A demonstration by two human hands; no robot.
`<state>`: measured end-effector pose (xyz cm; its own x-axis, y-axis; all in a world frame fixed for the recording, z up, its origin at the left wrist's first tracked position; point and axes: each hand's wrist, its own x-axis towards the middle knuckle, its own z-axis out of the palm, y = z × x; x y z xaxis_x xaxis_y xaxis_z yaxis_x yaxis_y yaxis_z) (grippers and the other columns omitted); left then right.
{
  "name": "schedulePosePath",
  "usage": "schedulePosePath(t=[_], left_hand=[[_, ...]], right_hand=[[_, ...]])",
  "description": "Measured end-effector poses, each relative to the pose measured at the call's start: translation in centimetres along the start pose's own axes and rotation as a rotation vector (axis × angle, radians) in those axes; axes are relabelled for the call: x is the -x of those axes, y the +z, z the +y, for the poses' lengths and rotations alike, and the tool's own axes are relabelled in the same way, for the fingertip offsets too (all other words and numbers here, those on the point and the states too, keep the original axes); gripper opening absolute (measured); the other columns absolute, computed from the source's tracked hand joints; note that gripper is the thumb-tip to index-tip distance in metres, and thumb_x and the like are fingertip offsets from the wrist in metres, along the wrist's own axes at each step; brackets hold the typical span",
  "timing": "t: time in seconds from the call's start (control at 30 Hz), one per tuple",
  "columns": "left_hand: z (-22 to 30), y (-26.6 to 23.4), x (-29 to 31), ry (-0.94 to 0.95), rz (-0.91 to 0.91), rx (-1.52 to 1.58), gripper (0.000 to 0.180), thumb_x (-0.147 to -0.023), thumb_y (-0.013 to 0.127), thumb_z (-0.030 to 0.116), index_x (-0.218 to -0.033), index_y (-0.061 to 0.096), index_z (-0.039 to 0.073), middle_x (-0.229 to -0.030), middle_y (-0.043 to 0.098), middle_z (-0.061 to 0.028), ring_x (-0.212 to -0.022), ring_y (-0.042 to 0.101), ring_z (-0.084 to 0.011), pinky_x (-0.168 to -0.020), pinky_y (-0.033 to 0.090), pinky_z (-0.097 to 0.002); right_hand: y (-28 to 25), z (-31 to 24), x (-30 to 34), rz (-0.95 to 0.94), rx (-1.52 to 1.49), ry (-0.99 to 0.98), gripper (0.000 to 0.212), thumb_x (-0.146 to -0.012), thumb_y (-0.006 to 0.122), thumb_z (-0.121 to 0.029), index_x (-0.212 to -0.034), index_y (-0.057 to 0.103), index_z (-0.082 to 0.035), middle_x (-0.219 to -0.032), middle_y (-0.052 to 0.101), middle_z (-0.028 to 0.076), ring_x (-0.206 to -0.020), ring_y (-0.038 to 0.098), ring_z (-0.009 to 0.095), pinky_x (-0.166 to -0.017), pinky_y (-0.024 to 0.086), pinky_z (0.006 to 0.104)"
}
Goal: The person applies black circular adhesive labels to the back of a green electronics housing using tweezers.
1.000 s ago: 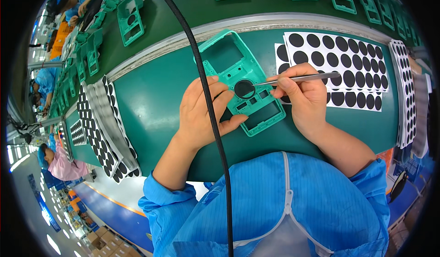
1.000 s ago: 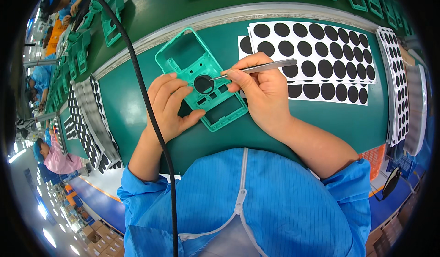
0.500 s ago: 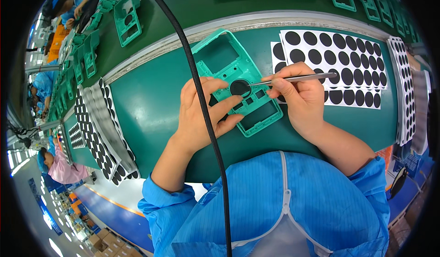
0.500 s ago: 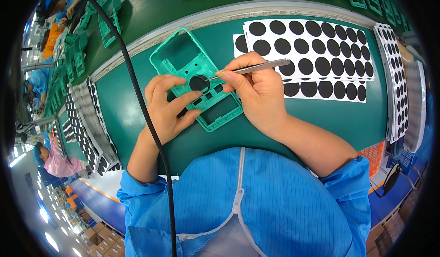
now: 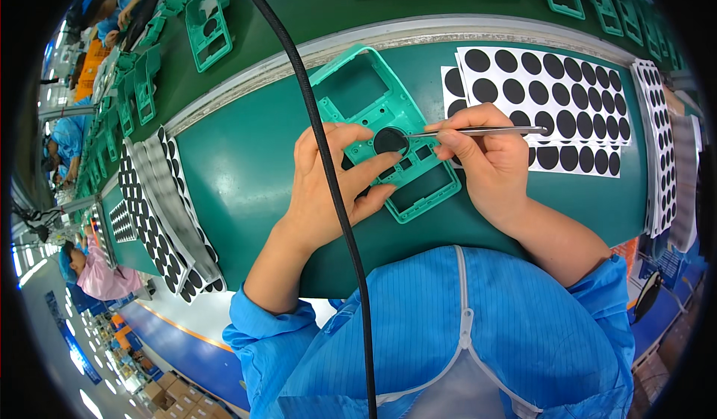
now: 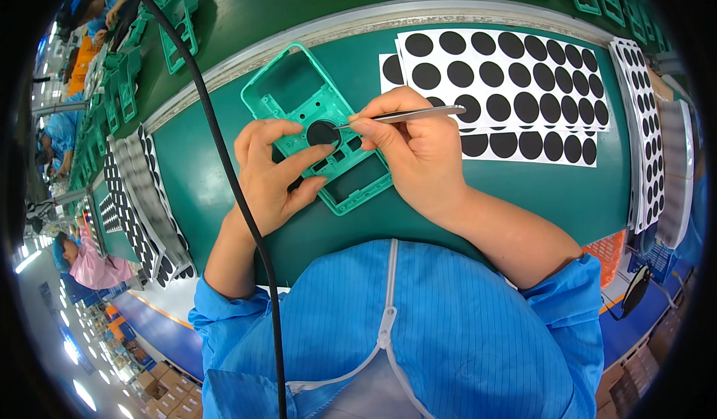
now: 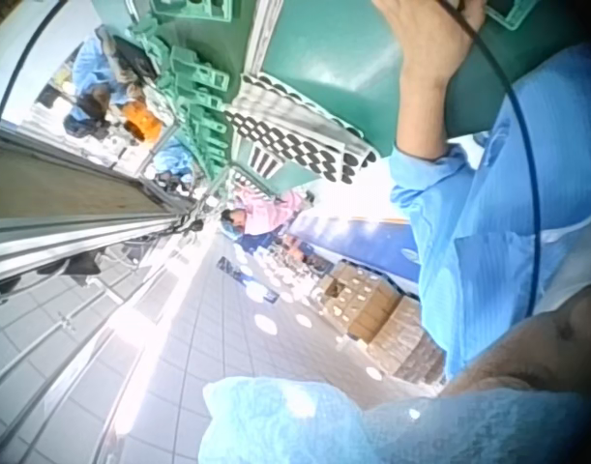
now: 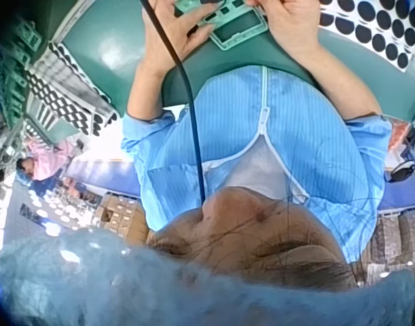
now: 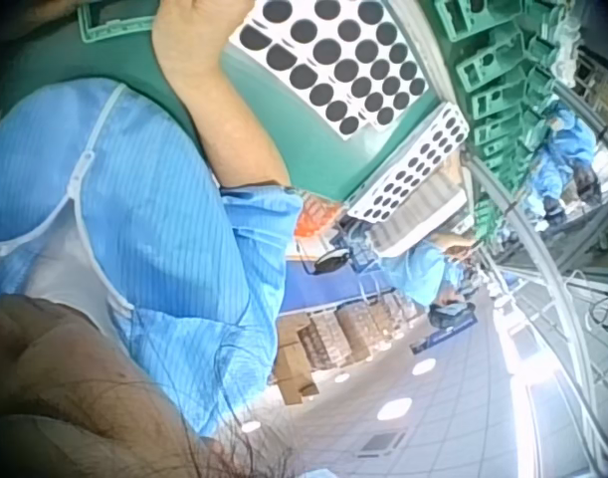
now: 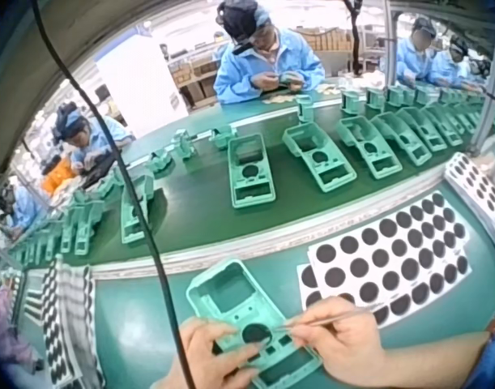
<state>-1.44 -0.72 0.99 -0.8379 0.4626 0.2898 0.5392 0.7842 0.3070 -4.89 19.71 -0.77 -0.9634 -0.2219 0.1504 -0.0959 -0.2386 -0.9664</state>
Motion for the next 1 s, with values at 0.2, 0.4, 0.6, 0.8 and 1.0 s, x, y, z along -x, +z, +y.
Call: schedulePosePath(t=[0.2,0.4,0.6,0.8,1.0], left_hand=[[-0.14,0.04,0.0,0.012,-0.008,-0.019,0.039,-0.062,0.072,0.021,-0.101,0.068,0.019,-0.111,0.047,-0.0076,-0.106,0.039,-0.029,-0.091,0.032,-0.0385],[-0.14,0.0,-0.09,0.032,-0.003,-0.032,0.039,-0.062,0.072,0.022,-0.101,0.069,0.02,-0.11,0.048,-0.0078,-0.105,0.04,-0.029,-0.09,0.033,-0.0389],[-0.32,0.05,-0.24,0.066,0.021,-0.047,0.04,-0.062,0.072,0.023,-0.101,0.069,0.02,-0.109,0.05,-0.0073,-0.102,0.04,-0.0285,-0.088,0.036,-0.0391],[-0.36,0.04,-0.26,0.07,0.016,-0.059,0.041,-0.06,0.072,0.022,-0.102,0.069,0.019,-0.108,0.051,-0.0068,-0.101,0.041,-0.0281,-0.087,0.037,-0.0392],[-0.47,0.12,-0.16,0.085,0.02,-0.064,0.041,-0.061,0.071,0.023,-0.102,0.069,0.019,-0.107,0.051,-0.0064,-0.099,0.041,-0.0277,-0.086,0.036,-0.0396]], right_hand=[[0.01,0.01,-0.01,-0.01,0.041,-0.012,0.003,-0.086,0.057,0.0,-0.088,0.058,0.002,-0.077,0.058,0.005,-0.065,0.055,0.008,-0.058,0.046,0.0192],[0.02,-0.06,-0.02,-0.008,0.062,-0.018,0.004,-0.085,0.057,0.001,-0.089,0.059,0.002,-0.078,0.059,0.006,-0.065,0.056,0.008,-0.058,0.047,0.0194],[0.09,0.04,-0.01,0.001,0.058,-0.019,0.004,-0.085,0.057,0.002,-0.088,0.059,0.002,-0.078,0.06,0.006,-0.065,0.056,0.008,-0.058,0.047,0.0188],[-0.01,0.21,-0.04,-0.004,0.065,-0.044,0.004,-0.085,0.057,0.002,-0.088,0.059,0.002,-0.079,0.059,0.006,-0.065,0.056,0.008,-0.059,0.047,0.0189],[-0.04,0.29,-0.02,-0.008,0.061,-0.054,0.004,-0.084,0.057,0.002,-0.088,0.059,0.003,-0.08,0.059,0.007,-0.065,0.057,0.009,-0.058,0.047,0.0193]])
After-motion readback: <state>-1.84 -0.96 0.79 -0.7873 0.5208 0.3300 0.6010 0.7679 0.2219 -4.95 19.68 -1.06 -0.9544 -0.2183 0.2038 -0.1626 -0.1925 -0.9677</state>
